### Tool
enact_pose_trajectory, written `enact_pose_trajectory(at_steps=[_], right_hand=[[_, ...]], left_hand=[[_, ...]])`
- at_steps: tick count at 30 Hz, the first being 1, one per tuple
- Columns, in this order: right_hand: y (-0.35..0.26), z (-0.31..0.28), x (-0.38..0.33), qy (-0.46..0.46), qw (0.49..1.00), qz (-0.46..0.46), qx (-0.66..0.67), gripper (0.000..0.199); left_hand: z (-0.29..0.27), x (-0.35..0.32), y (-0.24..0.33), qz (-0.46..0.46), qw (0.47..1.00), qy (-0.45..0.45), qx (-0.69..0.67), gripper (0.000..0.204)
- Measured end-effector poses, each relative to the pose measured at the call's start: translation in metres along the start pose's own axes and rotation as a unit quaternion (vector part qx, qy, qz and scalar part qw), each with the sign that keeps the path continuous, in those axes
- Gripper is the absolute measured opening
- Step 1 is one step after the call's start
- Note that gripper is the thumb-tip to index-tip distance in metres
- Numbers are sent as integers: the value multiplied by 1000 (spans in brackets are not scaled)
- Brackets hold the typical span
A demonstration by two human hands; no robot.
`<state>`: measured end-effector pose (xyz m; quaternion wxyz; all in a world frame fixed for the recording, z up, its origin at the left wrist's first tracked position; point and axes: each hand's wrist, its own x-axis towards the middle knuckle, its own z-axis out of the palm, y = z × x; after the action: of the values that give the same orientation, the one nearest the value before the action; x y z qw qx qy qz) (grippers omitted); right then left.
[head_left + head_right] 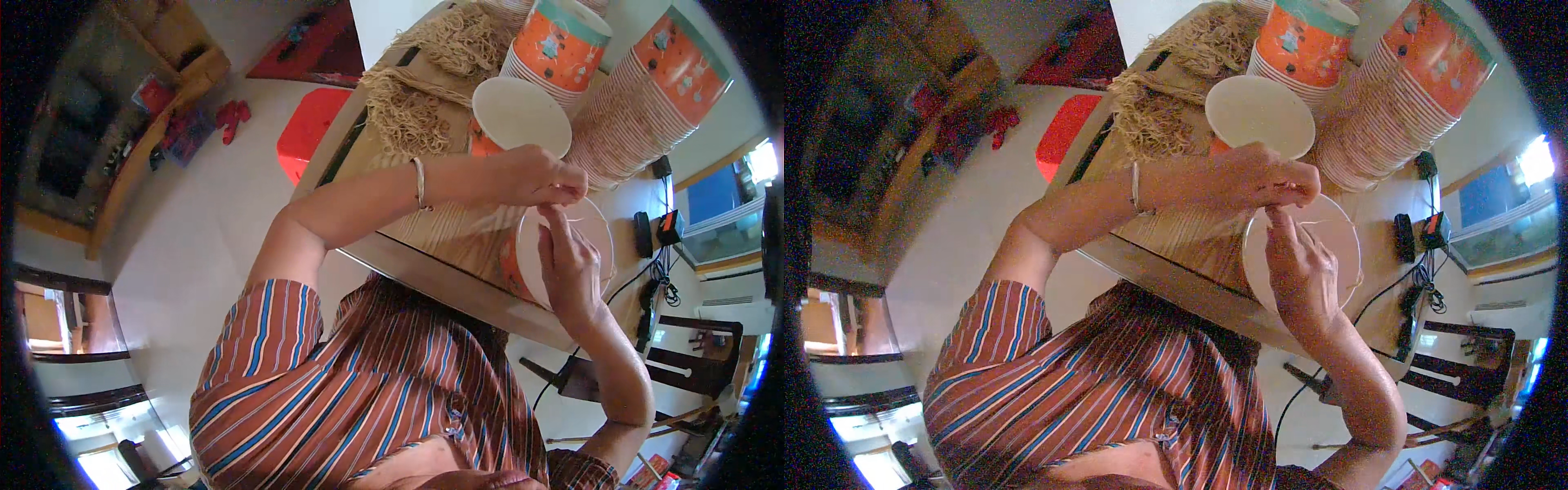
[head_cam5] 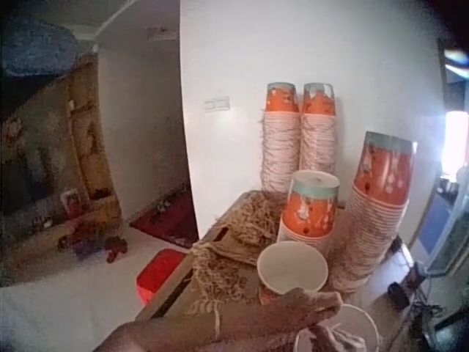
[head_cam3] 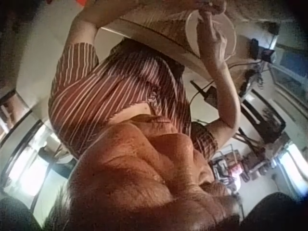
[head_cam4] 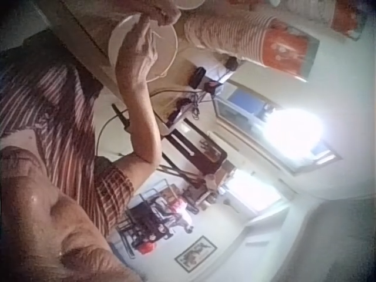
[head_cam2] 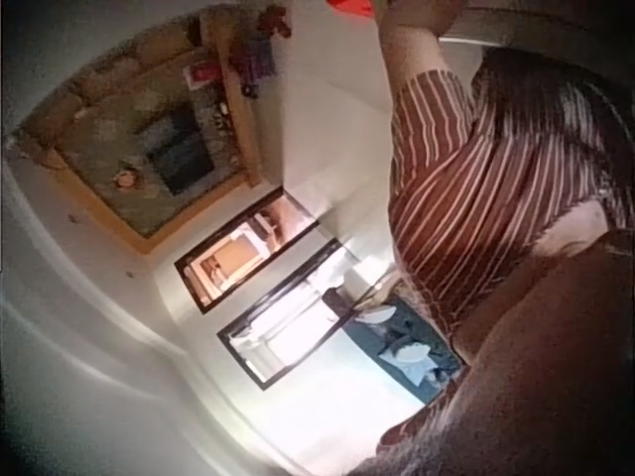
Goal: Attaching string handles to paper buckets.
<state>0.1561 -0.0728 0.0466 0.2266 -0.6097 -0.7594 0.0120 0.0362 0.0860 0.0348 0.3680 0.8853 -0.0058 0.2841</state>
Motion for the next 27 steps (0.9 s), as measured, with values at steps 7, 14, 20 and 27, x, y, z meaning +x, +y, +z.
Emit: enact_pose_trajectory(at_steps=[7, 14, 20, 27], right_hand=[[-4, -5, 7, -101, 969, -61, -217, 60], [-10, 0, -2, -100, 974, -63, -192, 51], [-10, 2, -4, -104, 983, -7, -151, 36], [-9, 3, -4, -47, 998, -28, -36, 27]], left_hand=[[-1, 3, -12, 22, 998, -45, -43, 17], [-6, 5, 3, -61, 991, -80, -83, 14], [2, -1, -14, -68, 967, -41, -244, 16], [-12, -44, -13, -137, 962, 154, -179, 16]])
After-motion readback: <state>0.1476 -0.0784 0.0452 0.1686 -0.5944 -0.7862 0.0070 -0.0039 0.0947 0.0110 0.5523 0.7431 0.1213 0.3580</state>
